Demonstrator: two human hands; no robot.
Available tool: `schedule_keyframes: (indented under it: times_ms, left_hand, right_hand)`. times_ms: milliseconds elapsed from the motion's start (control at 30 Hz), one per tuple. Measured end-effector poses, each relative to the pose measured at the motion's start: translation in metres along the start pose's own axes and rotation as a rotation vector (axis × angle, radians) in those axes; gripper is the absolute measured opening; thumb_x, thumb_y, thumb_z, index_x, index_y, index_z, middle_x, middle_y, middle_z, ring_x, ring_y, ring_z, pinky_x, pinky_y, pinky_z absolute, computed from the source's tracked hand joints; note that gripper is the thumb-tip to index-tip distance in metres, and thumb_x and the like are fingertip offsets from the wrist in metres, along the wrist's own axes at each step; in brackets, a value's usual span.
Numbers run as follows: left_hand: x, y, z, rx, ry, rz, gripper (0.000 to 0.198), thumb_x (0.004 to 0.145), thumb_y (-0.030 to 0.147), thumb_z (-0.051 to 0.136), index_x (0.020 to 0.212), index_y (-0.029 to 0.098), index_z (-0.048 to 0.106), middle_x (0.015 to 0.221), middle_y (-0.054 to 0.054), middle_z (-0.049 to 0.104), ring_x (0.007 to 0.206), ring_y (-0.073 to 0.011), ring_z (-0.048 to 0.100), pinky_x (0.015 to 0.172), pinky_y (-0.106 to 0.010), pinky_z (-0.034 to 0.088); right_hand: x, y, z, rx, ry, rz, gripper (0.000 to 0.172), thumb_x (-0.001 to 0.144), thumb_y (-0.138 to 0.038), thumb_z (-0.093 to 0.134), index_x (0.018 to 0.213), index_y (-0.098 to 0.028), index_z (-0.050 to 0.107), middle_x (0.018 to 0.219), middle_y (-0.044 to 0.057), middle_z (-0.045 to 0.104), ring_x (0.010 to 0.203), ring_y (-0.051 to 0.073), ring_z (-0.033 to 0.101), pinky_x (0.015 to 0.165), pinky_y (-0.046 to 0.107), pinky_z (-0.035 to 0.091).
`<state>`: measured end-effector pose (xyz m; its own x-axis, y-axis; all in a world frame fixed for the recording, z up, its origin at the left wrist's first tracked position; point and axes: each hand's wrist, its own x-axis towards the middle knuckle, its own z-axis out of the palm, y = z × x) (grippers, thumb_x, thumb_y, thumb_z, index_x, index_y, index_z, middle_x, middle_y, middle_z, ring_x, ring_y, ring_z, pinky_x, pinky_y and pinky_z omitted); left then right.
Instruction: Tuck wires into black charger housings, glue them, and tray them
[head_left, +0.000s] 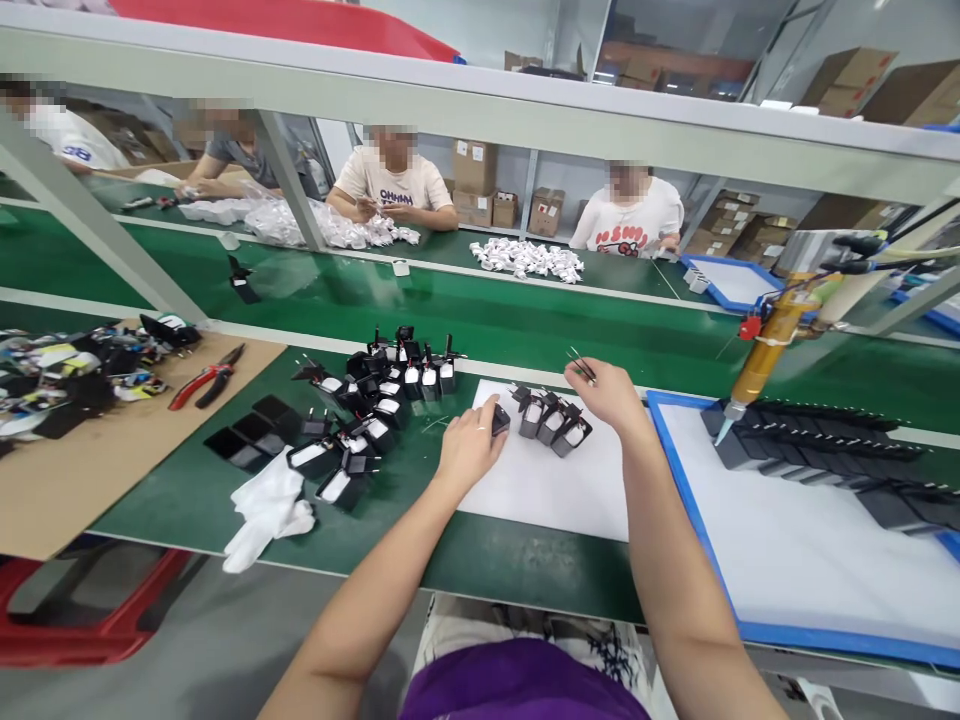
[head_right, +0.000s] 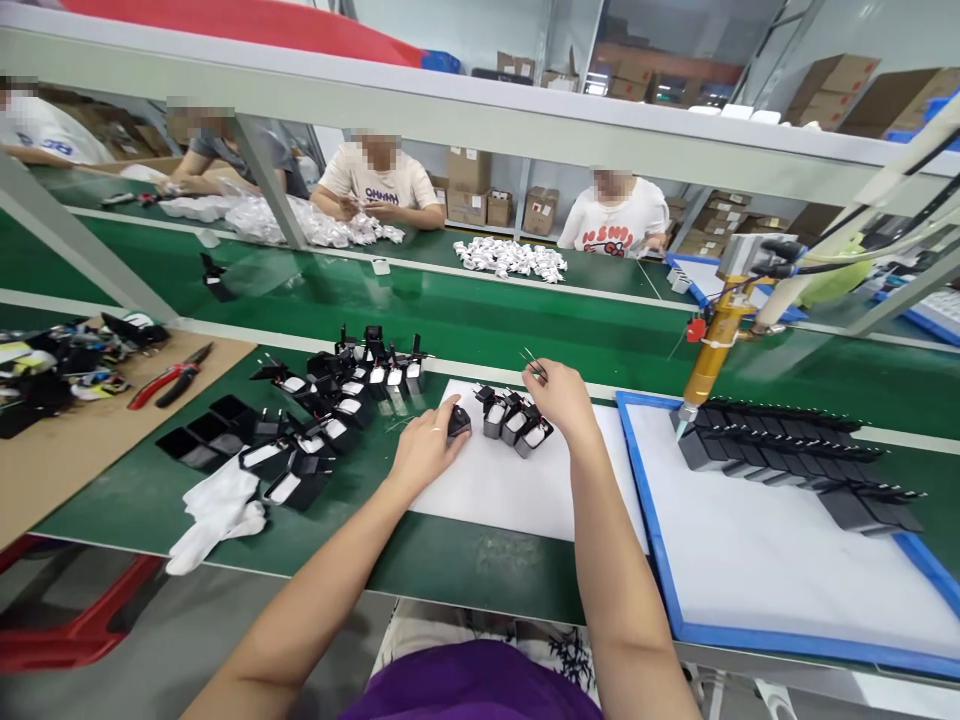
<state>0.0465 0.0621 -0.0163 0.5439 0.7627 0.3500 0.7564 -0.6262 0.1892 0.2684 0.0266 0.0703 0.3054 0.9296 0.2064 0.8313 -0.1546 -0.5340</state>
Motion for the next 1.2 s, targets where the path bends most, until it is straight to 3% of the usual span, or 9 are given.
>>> schedule_keyframes:
  times_ms: [67,167,267,400,567,733,833,967,1200]
  left_hand:
    - [0.001,-0.002,0.001,0.002,0.002,-0.022,0.058,0.088,0.034,0.055,0.138,0.011,0.036,0.102,-0.015,0.066,0.097,-0.0302,0.062,0.083,-0.042,0.048]
    - [-0.001,0.004,-0.004,-0.027,0.158,0.0,0.068,0.083,0.044,0.061,0.138,0.012,0.037,0.125,-0.021,0.055,0.117,-0.0357,0.05,0.095,-0.049,0.042]
    - [-0.004,0.026,-0.011,-0.04,0.268,0.143,0.052,0.082,0.049,0.062,0.124,0.018,0.054,0.141,-0.02,0.041,0.131,-0.0387,0.035,0.104,-0.054,0.032]
    - [0.0,0.063,-0.007,0.023,0.179,0.327,0.042,0.079,0.049,0.067,0.107,0.018,0.064,0.144,-0.019,0.041,0.13,-0.0389,0.038,0.104,-0.053,0.032]
    - [0.017,0.09,0.016,0.101,0.132,0.319,0.039,0.077,0.04,0.071,0.105,0.013,0.064,0.142,-0.02,0.044,0.126,-0.038,0.044,0.101,-0.049,0.037]
    - [0.02,0.091,0.016,-0.051,0.094,0.243,0.033,0.074,0.028,0.075,0.102,0.014,0.062,0.131,-0.018,0.053,0.12,-0.0375,0.046,0.093,-0.05,0.041]
    - [0.012,0.081,0.005,-0.279,0.005,0.261,0.035,0.073,0.026,0.076,0.101,0.016,0.059,0.119,-0.014,0.057,0.114,-0.033,0.049,0.091,-0.048,0.043]
    - [0.001,0.058,-0.006,-0.691,-0.27,0.271,0.034,0.074,0.027,0.075,0.101,0.018,0.056,0.113,-0.009,0.057,0.096,-0.0201,0.058,0.085,-0.036,0.049]
    - [-0.002,0.035,0.002,-0.883,-0.589,0.205,0.051,0.071,0.032,0.076,0.113,0.02,0.05,0.118,-0.009,0.062,0.096,-0.0188,0.062,0.084,-0.033,0.048]
  right_hand:
    - [-0.02,0.018,0.001,0.066,0.085,0.057,0.028,0.086,-0.035,0.049,0.096,-0.017,0.068,0.081,0.007,0.069,0.072,0.02,0.06,0.071,0.03,0.043]
    - [-0.046,0.042,0.006,0.236,0.176,0.06,0.037,0.088,-0.043,0.046,0.099,-0.016,0.069,0.086,0.009,0.067,0.077,0.021,0.06,0.073,0.033,0.045]
    - [-0.064,0.062,0.012,0.488,0.173,0.078,0.045,0.087,-0.05,0.046,0.108,-0.016,0.067,0.086,0.007,0.065,0.066,0.017,0.057,0.065,0.031,0.047]
    - [-0.078,0.081,0.026,0.667,0.129,0.163,0.051,0.083,-0.054,0.05,0.112,-0.015,0.066,0.086,0.006,0.064,0.057,0.012,0.053,0.059,0.029,0.048]
    - [-0.082,0.09,0.042,0.743,0.045,0.218,0.054,0.084,-0.057,0.048,0.117,-0.017,0.064,0.096,0.008,0.064,0.058,0.012,0.055,0.056,0.029,0.05]
    - [-0.085,0.089,0.037,0.607,0.236,0.106,0.043,0.083,-0.055,0.054,0.098,-0.019,0.073,0.081,0.004,0.057,0.065,0.014,0.054,0.06,0.028,0.048]
    - [-0.09,0.085,0.03,0.718,0.326,0.091,0.035,0.082,-0.051,0.06,0.08,-0.018,0.069,0.064,-0.001,0.053,0.054,0.011,0.048,0.051,0.025,0.042]
    - [-0.104,0.071,0.023,0.955,0.278,0.018,0.026,0.081,-0.043,0.065,0.074,-0.019,0.059,0.049,-0.006,0.05,0.04,0.009,0.046,0.043,0.023,0.037]
    - [-0.131,0.057,0.02,0.692,0.025,-0.268,0.011,0.084,-0.028,0.066,0.091,-0.02,0.069,0.074,0.002,0.068,0.055,0.012,0.061,0.057,0.026,0.051]
